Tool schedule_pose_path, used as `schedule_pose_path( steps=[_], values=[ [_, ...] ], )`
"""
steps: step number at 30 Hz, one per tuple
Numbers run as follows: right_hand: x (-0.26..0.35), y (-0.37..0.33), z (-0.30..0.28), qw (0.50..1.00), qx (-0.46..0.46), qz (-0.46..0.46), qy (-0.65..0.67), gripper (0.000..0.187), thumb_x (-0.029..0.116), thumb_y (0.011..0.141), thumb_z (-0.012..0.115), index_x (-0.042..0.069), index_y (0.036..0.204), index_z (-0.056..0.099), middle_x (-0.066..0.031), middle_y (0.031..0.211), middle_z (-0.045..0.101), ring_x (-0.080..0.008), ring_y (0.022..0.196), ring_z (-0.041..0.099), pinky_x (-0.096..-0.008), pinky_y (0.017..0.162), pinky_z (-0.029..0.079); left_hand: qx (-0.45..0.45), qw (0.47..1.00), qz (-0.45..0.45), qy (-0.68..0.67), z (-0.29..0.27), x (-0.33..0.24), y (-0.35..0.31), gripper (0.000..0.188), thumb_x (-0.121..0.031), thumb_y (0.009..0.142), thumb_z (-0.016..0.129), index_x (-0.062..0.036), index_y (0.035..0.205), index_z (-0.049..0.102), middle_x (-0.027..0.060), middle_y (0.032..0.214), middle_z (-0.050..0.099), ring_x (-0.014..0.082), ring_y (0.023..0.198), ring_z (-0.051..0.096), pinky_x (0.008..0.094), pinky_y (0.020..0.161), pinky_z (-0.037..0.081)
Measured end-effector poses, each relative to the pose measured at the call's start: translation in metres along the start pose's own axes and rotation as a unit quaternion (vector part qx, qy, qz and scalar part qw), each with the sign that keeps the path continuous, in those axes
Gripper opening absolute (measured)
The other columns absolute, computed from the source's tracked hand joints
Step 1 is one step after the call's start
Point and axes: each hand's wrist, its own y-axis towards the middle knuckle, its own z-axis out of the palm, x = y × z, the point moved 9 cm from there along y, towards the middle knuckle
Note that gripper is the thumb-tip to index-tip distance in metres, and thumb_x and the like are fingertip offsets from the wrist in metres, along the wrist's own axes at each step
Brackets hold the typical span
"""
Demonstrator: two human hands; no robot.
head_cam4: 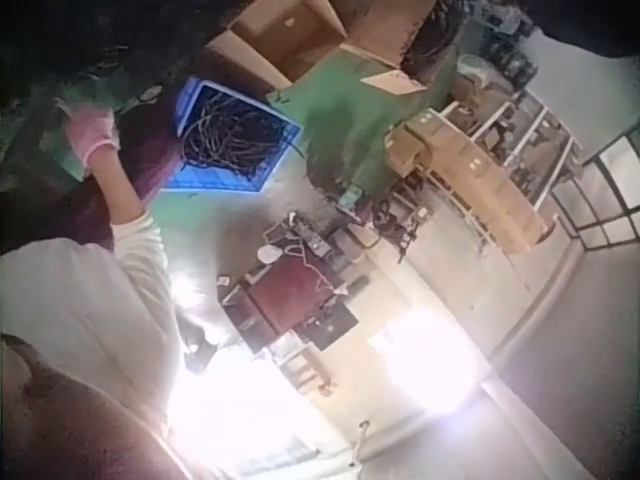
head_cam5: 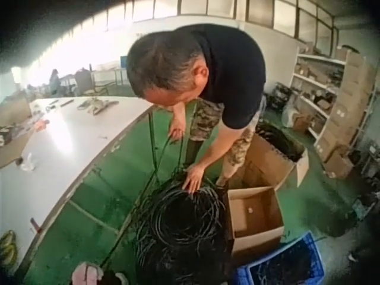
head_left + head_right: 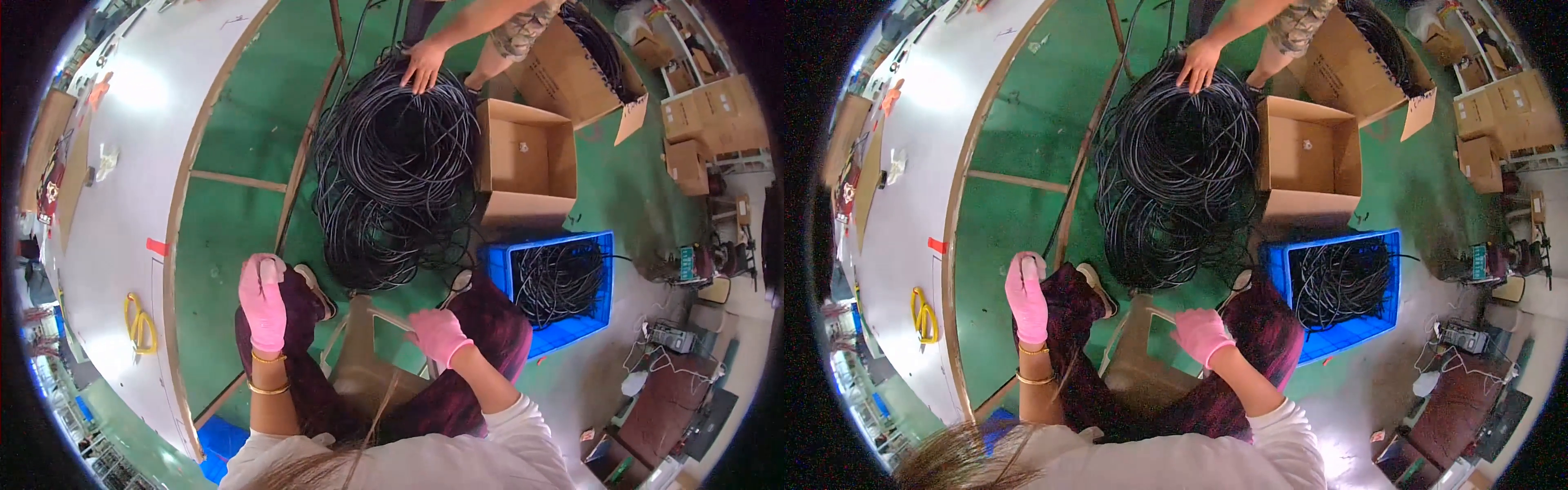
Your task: Cutting black electrical cables to a specific length using a pair of scissors on a workbench.
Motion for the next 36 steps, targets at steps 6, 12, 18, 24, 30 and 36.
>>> schedule_pose_path(
  steps=[6, 12, 18, 24, 30, 36],
  values=[
    [-0.004, 0.017, 0.007, 1.000, -0.006, 0.001, -0.014, 0.032, 0.036, 0.091, 0.058, 0.007, 0.103, 0.064, -0.0113, 0.096, 0.069, -0.0301, 0.092, 0.067, -0.0406, 0.079, 0.051, 0.029, 0.999, -0.013, -0.010, 0.017, 0.008, 0.002, 0.026, -0.022, 0.101, 0.045, -0.0019, 0.087, 0.055, 0.0013, 0.075, 0.051, 0.0113, 0.068, 0.045, 0.0260, 0.064, 0.038],
    [-0.001, 0.028, 0.020, 0.999, 0.021, -0.012, -0.031, 0.025, 0.031, 0.088, 0.062, 0.008, 0.093, 0.068, -0.0098, 0.089, 0.070, -0.0298, 0.087, 0.068, -0.0403, 0.075, 0.052, 0.154, 0.945, 0.124, 0.262, 0.057, 0.007, 0.003, 0.023, -0.022, 0.093, 0.055, -0.0018, 0.085, 0.060, 0.0128, 0.076, 0.060, 0.0299, 0.071, 0.057, 0.0398, 0.067, 0.044],
    [0.008, 0.037, 0.046, 0.996, 0.080, -0.021, -0.012, 0.015, 0.023, 0.084, 0.066, 0.010, 0.086, 0.072, -0.0078, 0.086, 0.071, -0.0265, 0.085, 0.069, -0.0385, 0.070, 0.051, 0.356, 0.820, 0.089, 0.439, 0.102, 0.081, -0.025, 0.028, -0.030, 0.092, 0.056, -0.0052, 0.078, 0.057, 0.0154, 0.074, 0.060, 0.0378, 0.072, 0.060, 0.0492, 0.066, 0.047],
    [0.048, 0.026, 0.060, 0.985, 0.063, -0.119, -0.108, 0.011, 0.019, 0.079, 0.064, 0.011, 0.081, 0.071, -0.0070, 0.080, 0.069, -0.0242, 0.078, 0.067, -0.0376, 0.063, 0.048, 0.435, 0.783, 0.041, 0.443, 0.134, 0.139, -0.056, 0.027, -0.030, 0.090, 0.053, -0.0072, 0.079, 0.062, 0.0156, 0.077, 0.064, 0.0369, 0.074, 0.064, 0.0485, 0.064, 0.049],
    [0.065, 0.034, 0.072, 0.974, 0.081, -0.158, -0.139, 0.012, 0.017, 0.080, 0.063, 0.013, 0.086, 0.073, -0.0041, 0.084, 0.069, -0.0230, 0.083, 0.066, -0.0390, 0.067, 0.043, 0.482, 0.769, 0.030, 0.418, 0.173, 0.161, -0.073, 0.021, -0.027, 0.084, 0.058, -0.0074, 0.078, 0.065, 0.0182, 0.079, 0.065, 0.0373, 0.075, 0.065, 0.0483, 0.063, 0.051],
    [0.053, 0.038, 0.059, 0.979, 0.059, -0.140, -0.133, 0.019, 0.018, 0.084, 0.059, 0.013, 0.098, 0.072, -0.0035, 0.094, 0.069, -0.0225, 0.088, 0.065, -0.0408, 0.071, 0.043, 0.517, 0.723, 0.008, 0.458, 0.205, 0.168, -0.067, 0.021, -0.028, 0.083, 0.061, -0.0073, 0.082, 0.066, 0.0180, 0.080, 0.066, 0.0363, 0.078, 0.065, 0.0471, 0.067, 0.051]
  ],
)
